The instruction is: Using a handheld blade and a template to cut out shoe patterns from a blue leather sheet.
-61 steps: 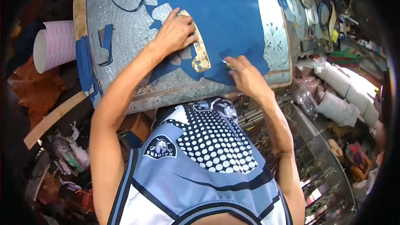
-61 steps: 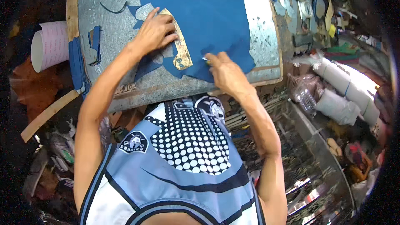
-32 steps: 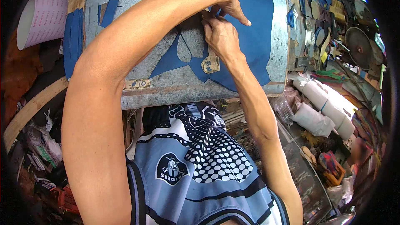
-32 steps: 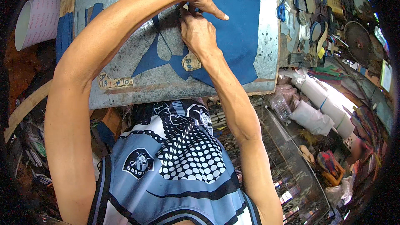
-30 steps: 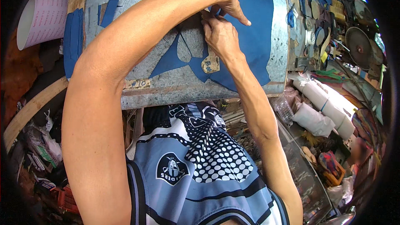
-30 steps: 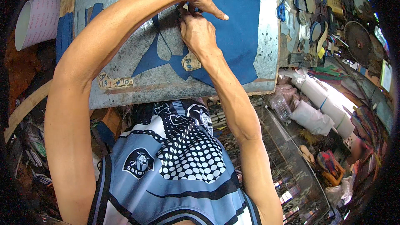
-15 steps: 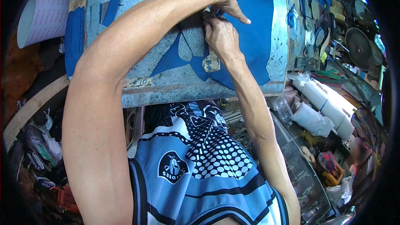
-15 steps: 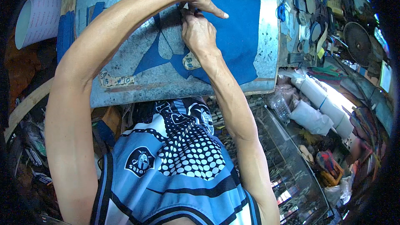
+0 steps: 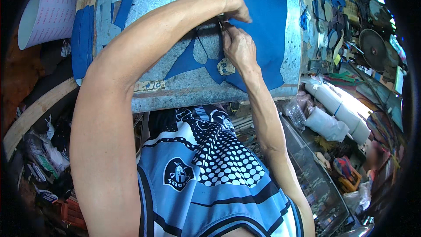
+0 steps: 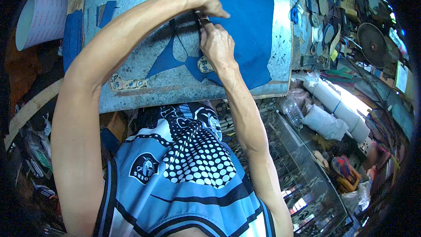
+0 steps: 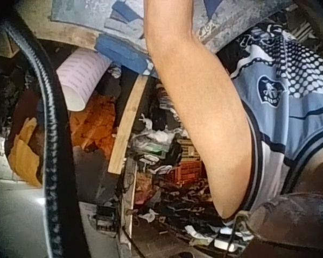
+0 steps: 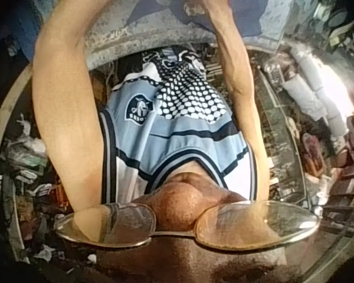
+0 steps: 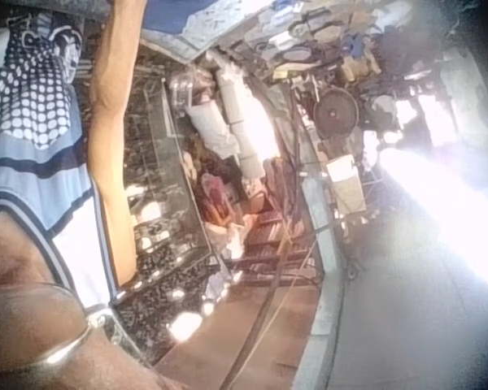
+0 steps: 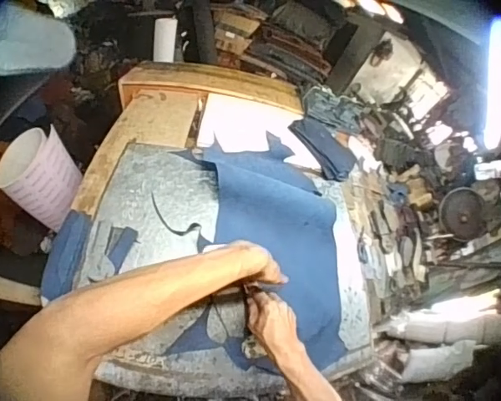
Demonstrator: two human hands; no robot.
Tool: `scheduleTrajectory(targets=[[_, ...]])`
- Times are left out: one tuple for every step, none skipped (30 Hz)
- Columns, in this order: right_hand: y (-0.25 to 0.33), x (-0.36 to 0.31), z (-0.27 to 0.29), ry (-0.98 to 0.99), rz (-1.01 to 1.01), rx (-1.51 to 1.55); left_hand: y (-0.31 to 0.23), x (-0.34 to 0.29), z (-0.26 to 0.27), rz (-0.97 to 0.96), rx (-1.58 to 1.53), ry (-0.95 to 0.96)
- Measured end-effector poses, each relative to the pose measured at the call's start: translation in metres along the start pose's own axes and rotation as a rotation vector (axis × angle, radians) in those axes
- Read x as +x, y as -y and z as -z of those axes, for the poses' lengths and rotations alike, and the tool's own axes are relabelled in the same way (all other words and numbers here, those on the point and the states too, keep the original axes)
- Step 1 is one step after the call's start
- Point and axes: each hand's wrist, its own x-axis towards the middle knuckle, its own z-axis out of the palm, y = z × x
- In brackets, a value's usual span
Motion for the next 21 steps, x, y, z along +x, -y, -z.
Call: scheduleTrajectory(targets=[[-0.001, -0.004, 0.0, 0.022, -0.019, -0.013, 0.007, 0.011, -0.006, -0.094, 0.129, 0.032], [-0.005, -0.01, 0.0, 0.017, -0.036, -0.017, 0.004, 0.012, -0.014, -0.112, 0.231, 0.003], [-0.008, -0.016, -0.003, -0.023, -0.014, 0.019, 0.002, 0.004, -0.023, -0.124, 0.331, -0.028], [-0.01, -0.022, -0.004, -0.063, 0.008, 0.054, 0.002, -0.007, -0.036, -0.093, 0.239, -0.19], [-0.009, -0.028, -0.001, -0.07, -0.002, 0.049, 0.0, -0.017, -0.043, -0.103, 0.236, -0.171], [-0.008, -0.034, 0.0, -0.067, -0.024, 0.066, 0.0, -0.025, -0.058, -0.132, 0.247, -0.249], [-0.008, -0.04, 0.001, -0.065, -0.048, 0.083, -0.001, -0.033, -0.074, -0.163, 0.257, -0.327], [-0.007, -0.046, 0.001, -0.078, -0.049, 0.084, -0.002, -0.041, -0.086, -0.178, 0.207, -0.394], [-0.006, -0.053, 0.0, -0.082, -0.06, 0.083, -0.003, -0.047, -0.095, -0.192, 0.157, -0.457], [-0.006, -0.059, 0.0, -0.081, -0.071, 0.09, -0.003, -0.051, -0.101, -0.198, 0.145, -0.46], [-0.006, -0.066, -0.001, -0.079, -0.08, 0.098, -0.002, -0.051, -0.11, -0.206, 0.149, -0.456], [-0.005, -0.071, -0.002, -0.082, -0.09, 0.099, -0.003, -0.05, -0.118, -0.189, 0.141, -0.523], [-0.003, -0.076, 0.0, -0.085, -0.097, 0.098, -0.003, -0.048, -0.124, -0.172, 0.134, -0.59], [-0.001, -0.082, 0.002, -0.067, -0.13, 0.097, -0.003, -0.048, -0.124, -0.166, 0.12, -0.534], [0.0, -0.088, 0.003, -0.048, -0.162, 0.097, -0.005, -0.048, -0.123, -0.175, 0.123, -0.53], [0.001, -0.092, 0.003, -0.051, -0.17, 0.096, -0.006, -0.048, -0.123, -0.164, 0.118, -0.524], [0.001, -0.097, 0.004, -0.042, -0.188, 0.095, -0.007, -0.048, -0.122, -0.153, 0.113, -0.518], [0.002, -0.101, 0.004, -0.034, -0.205, 0.094, -0.007, -0.049, -0.121, -0.146, 0.118, -0.505], [0.003, -0.103, 0.004, -0.036, -0.21, 0.094, -0.008, -0.05, -0.121, -0.152, 0.12, -0.502], [0.003, -0.107, 0.005, -0.036, -0.219, 0.092, -0.008, -0.048, -0.121, -0.15, 0.125, -0.509], [0.002, -0.109, 0.005, -0.036, -0.227, 0.089, -0.009, -0.047, -0.122, -0.149, 0.13, -0.517]])
